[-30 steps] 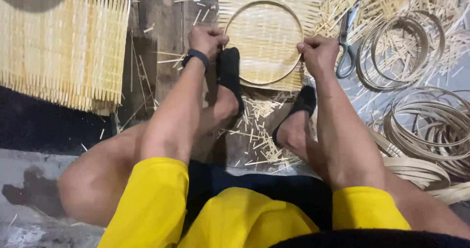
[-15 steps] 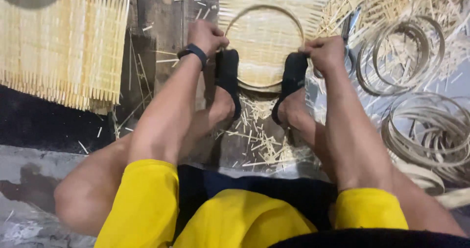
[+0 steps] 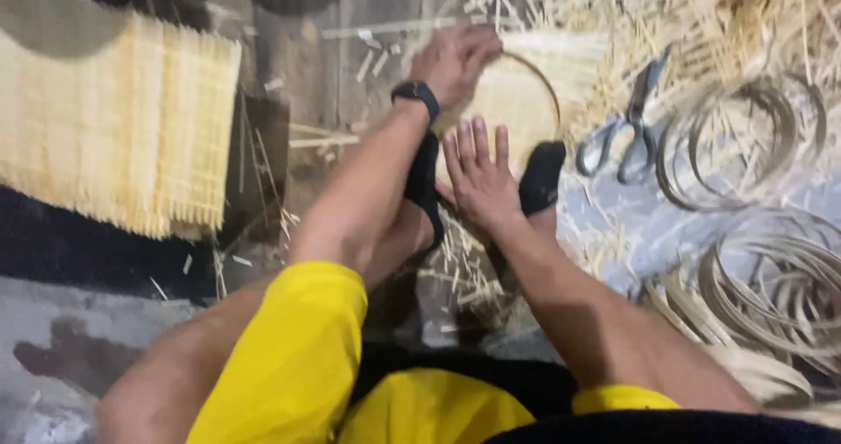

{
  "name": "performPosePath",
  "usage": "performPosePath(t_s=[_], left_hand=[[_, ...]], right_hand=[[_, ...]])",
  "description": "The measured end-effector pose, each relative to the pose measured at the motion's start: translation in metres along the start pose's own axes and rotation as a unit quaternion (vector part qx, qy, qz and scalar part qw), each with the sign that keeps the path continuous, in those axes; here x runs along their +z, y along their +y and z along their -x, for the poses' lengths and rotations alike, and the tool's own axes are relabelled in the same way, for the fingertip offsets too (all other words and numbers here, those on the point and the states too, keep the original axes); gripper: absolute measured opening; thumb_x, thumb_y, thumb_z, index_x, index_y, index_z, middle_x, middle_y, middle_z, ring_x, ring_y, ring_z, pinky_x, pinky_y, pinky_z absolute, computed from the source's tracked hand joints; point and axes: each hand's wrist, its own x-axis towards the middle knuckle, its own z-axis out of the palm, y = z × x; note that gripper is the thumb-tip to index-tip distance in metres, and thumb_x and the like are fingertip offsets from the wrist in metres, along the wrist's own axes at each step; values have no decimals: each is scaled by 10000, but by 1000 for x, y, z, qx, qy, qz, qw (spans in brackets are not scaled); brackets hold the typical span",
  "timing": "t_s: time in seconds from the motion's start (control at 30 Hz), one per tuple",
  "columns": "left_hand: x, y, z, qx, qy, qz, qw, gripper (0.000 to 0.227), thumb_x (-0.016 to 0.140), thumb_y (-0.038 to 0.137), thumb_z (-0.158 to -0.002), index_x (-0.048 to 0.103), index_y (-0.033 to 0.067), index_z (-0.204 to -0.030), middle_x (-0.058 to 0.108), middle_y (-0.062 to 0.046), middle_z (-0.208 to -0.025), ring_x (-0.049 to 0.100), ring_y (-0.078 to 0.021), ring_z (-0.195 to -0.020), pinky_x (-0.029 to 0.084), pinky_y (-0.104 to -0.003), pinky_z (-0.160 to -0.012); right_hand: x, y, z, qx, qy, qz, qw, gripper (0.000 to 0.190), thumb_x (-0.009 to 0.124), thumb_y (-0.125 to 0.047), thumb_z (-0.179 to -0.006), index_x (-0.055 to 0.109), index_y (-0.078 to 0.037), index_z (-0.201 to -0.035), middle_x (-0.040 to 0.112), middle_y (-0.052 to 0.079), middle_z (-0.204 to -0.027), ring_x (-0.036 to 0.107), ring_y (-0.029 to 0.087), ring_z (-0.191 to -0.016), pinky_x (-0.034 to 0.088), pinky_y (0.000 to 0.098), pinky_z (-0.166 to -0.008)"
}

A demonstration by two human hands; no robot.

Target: Assembling bamboo steamer baskets by weaving and cutting thin bamboo strips into a circular frame.

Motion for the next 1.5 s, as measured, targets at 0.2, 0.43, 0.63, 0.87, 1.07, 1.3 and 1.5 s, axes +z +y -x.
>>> performPosePath(t_s=[0.2,0.43,0.63,0.87,1.07,1.3,1.5], left_hand=[[-12,21,-1,-39,-32,-10,999,302,555,370,-1037,765,158,-1086,720,-61,-1115,676,-331,-1021,537,-447,-879],[12,-20,-25,-140,-44,77,986,357,698,447,-951,790,110,-877,697,-54,-736,600,-205,-664,495,-392,-611],[13,-38,-18,-144,-69,114,981,354,765,441,-932,821,92,-922,711,-62,-790,572,-146,-716,465,-370,-653],[-48,58,0,44,-38,42,997,536,958,384,-709,736,131,-1126,777,-99,-1057,725,-203,-957,600,-384,-833],[-59,143,72,162,-123,-170,964,331,773,122,-915,607,94,-1200,617,-87,-918,598,-253,-797,513,-407,-642],[-18,52,173,62,-157,-239,956,511,775,190,-786,550,112,-1239,538,-124,-1167,542,-323,-1126,493,-461,-1000],[45,51,116,-91,108,-217,966,1364,870,795,-573,298,-23,-1503,400,-312,-1309,412,-488,-1198,368,-680,-1041]], right_hand=[[-35,91,-40,104,12,-280,954,347,787,-156,-842,663,-66,-1154,688,162,-1118,631,393,-1063,474,498,-967],[36,151,-57,312,57,-432,844,219,645,-149,-1076,683,29,-952,580,227,-752,561,255,-676,454,363,-662],[40,162,-45,274,104,-562,773,310,571,-260,-1082,762,-17,-1095,747,155,-926,663,170,-842,526,354,-783],[-144,251,65,264,-36,-249,931,365,574,-329,-1178,740,-7,-1224,735,194,-1047,719,324,-956,553,432,-935],[-99,243,176,389,-214,-205,872,382,684,-339,-976,760,-59,-1224,763,205,-1072,737,341,-949,556,452,-935],[99,206,207,435,-82,-207,872,462,824,-367,-829,727,54,-992,708,286,-989,663,448,-952,540,515,-848],[122,211,171,466,56,-267,842,553,891,-289,-631,657,101,-946,678,281,-893,661,440,-841,536,507,-764]])
